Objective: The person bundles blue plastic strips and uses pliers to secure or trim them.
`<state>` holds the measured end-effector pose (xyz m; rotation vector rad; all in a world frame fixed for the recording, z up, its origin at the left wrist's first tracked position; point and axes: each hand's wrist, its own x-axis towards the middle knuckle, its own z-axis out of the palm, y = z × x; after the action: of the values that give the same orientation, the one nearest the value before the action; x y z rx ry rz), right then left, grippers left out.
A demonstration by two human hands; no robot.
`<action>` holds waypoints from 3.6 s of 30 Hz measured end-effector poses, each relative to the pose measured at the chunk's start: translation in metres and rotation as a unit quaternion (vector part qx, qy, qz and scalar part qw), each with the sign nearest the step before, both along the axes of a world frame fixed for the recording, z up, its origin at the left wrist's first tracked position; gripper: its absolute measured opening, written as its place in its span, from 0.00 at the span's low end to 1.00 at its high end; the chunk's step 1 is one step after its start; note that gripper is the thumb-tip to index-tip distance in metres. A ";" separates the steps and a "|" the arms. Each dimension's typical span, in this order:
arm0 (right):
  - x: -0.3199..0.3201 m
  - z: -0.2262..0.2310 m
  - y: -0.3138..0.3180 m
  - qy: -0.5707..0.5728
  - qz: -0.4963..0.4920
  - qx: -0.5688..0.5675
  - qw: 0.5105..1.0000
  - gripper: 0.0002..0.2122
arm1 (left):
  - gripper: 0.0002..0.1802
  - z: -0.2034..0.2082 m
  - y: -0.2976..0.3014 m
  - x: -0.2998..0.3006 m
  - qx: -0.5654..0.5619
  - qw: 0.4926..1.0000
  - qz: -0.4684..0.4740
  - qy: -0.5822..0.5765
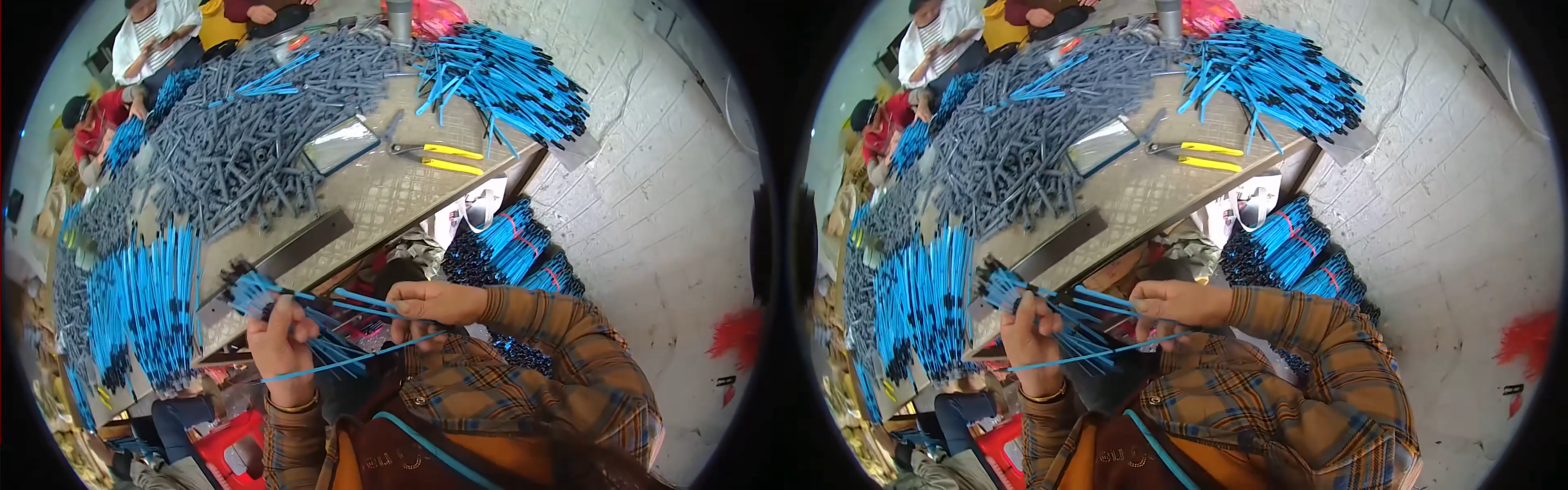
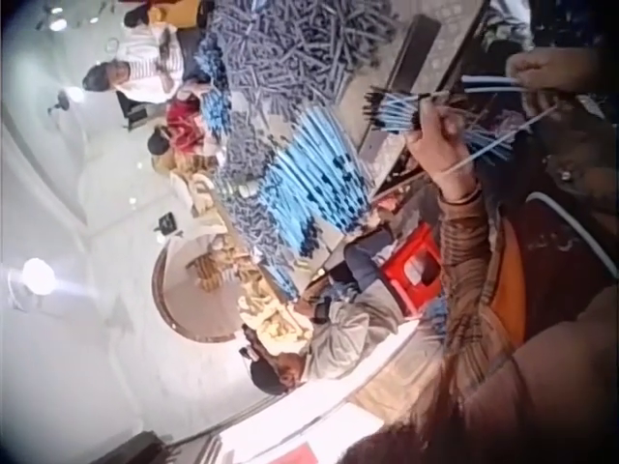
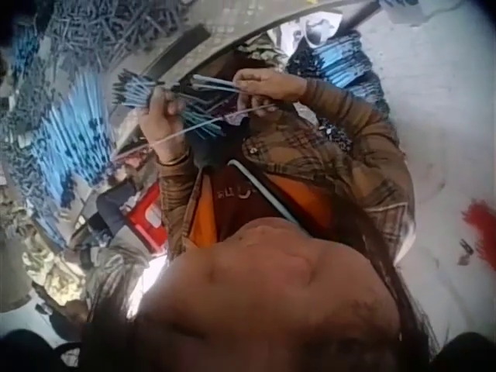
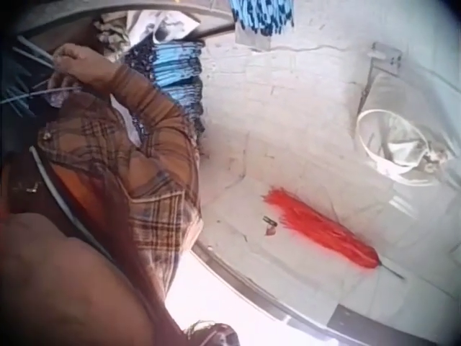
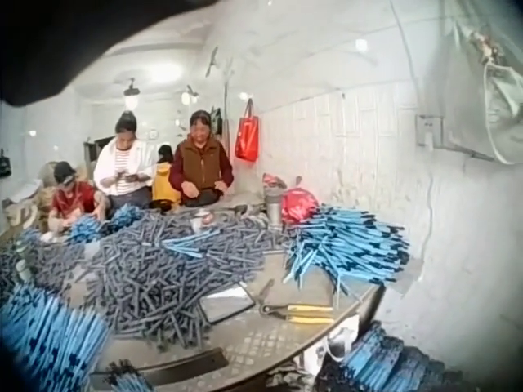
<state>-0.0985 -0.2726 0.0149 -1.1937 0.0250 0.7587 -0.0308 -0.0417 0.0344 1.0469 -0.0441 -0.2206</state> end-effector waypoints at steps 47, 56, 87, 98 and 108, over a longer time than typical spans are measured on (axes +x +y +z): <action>0.070 0.041 -0.054 -0.596 -0.140 -0.511 0.603 0.20 | 0.13 0.053 0.019 -0.012 -0.119 0.992 -0.020 -0.038; 0.029 0.002 0.033 -0.617 0.001 -0.374 0.692 0.18 | 0.06 0.036 0.009 -0.011 -0.047 0.987 0.101 -0.112; 0.053 0.014 0.052 -0.603 0.058 -0.194 0.772 0.23 | 0.13 0.091 0.126 -0.021 0.246 0.925 -0.285 -0.049; 0.066 0.021 0.094 -0.723 0.015 -0.028 0.690 0.42 | 0.23 0.150 0.088 -0.002 0.389 0.727 -0.314 0.471; 0.068 -0.049 0.105 -0.524 0.197 -0.105 0.822 0.42 | 0.23 0.092 0.096 0.009 0.325 0.765 -0.327 0.449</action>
<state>-0.0304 -0.1673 -0.0344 -1.7257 -1.1096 0.3568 -0.0217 0.0547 0.1262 1.4884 0.5910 -1.4505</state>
